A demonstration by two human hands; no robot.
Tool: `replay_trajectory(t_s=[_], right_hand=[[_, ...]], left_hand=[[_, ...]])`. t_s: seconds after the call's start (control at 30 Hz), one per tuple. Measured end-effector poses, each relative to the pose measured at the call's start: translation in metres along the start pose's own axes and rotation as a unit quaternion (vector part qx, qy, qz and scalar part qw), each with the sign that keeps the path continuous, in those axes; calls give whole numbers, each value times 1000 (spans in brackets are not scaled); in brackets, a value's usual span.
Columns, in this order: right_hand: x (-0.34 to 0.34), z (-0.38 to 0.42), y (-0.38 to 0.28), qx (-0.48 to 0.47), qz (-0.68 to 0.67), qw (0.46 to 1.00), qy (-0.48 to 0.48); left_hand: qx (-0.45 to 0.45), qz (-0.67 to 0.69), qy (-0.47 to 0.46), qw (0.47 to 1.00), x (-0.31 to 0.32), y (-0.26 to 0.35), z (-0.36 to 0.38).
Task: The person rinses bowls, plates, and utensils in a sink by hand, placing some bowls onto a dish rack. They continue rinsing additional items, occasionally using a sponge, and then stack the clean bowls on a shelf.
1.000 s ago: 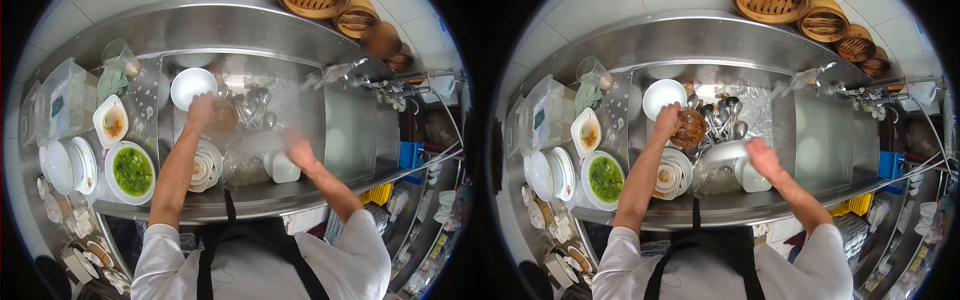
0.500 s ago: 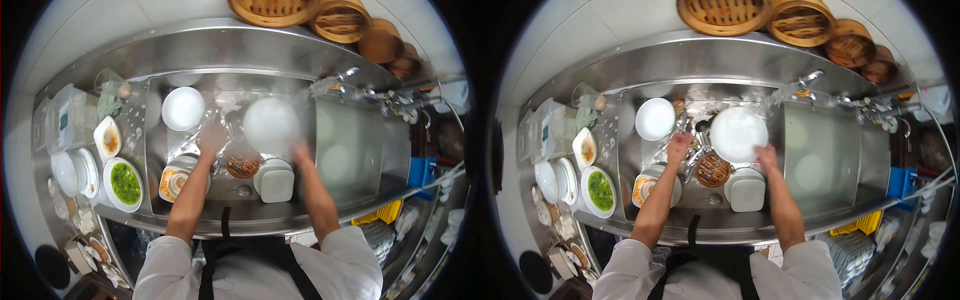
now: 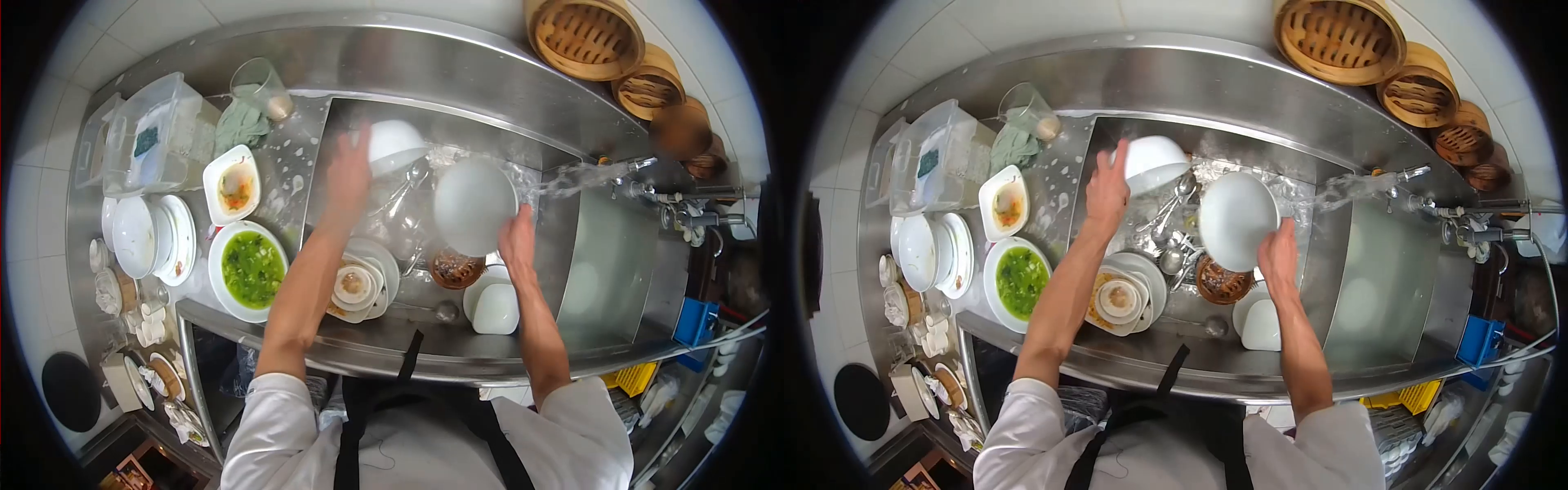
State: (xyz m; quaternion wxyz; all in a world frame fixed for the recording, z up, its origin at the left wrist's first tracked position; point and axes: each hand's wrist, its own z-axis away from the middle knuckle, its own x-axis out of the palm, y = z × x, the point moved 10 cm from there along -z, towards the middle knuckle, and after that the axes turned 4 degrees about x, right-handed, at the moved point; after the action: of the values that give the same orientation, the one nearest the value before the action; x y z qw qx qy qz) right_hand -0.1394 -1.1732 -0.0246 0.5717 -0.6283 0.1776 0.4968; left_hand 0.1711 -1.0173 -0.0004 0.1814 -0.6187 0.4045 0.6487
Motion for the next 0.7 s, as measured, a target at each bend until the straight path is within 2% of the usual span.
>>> replay_trajectory(t_s=[0.07, 0.1, 0.17, 0.2, 0.23, 0.3, 0.33, 0.37, 0.4, 0.47, 0.5, 0.53, 0.57, 0.6, 0.63, 0.7], right_hand=[[53, -3, 5, 131, -90, 985, -72], [92, -12, 3, 128, -174, 972, -96], [203, -25, 26, 113, -267, 947, -135], [236, -30, 17, 122, -283, 938, -161], [262, -33, 0, 131, -297, 927, -187], [282, -27, -26, 101, -330, 905, -249], [280, -24, -42, 32, -347, 898, -269], [274, -25, -45, 12, -363, 888, -281], [259, -31, -34, 44, -404, 872, -273], [209, -49, 3, 107, -510, 820, -238], [153, -53, 9, 154, -531, 794, -253], [123, -76, 58, 139, -602, 738, -272], [87, -94, 89, 106, -724, 548, -406], [45, -113, 122, 237, -789, 520, -229], [-1, -120, 111, 200, -776, 554, -226], [-47, -132, 102, 213, -833, 471, -196]], left_hand=[[16, 36, 5, 999, -40, 16, -3], [22, 50, 9, 998, -49, 17, -3], [-8, 128, 34, 991, -43, 2, -2], [-22, 165, 52, 985, -39, -7, -7], [-59, 176, 16, 982, -23, -18, -8], [-194, 349, -53, 915, 16, -39, 4], [-259, 430, -83, 861, 36, -44, 13], [-279, 487, -66, 825, 99, -67, 15], [-302, 537, -41, 786, 155, -96, 24], [-251, 328, -3, 911, 134, -99, 36], [-298, 347, 3, 889, 148, -107, 45], [-342, 369, 8, 864, 166, -116, 57], [-378, 360, 15, 853, 178, -122, 68], [-407, 353, 21, 842, 189, -126, 71], [-435, 347, 29, 830, 194, -132, 74], [-438, 356, 45, 824, 201, -132, 80]])
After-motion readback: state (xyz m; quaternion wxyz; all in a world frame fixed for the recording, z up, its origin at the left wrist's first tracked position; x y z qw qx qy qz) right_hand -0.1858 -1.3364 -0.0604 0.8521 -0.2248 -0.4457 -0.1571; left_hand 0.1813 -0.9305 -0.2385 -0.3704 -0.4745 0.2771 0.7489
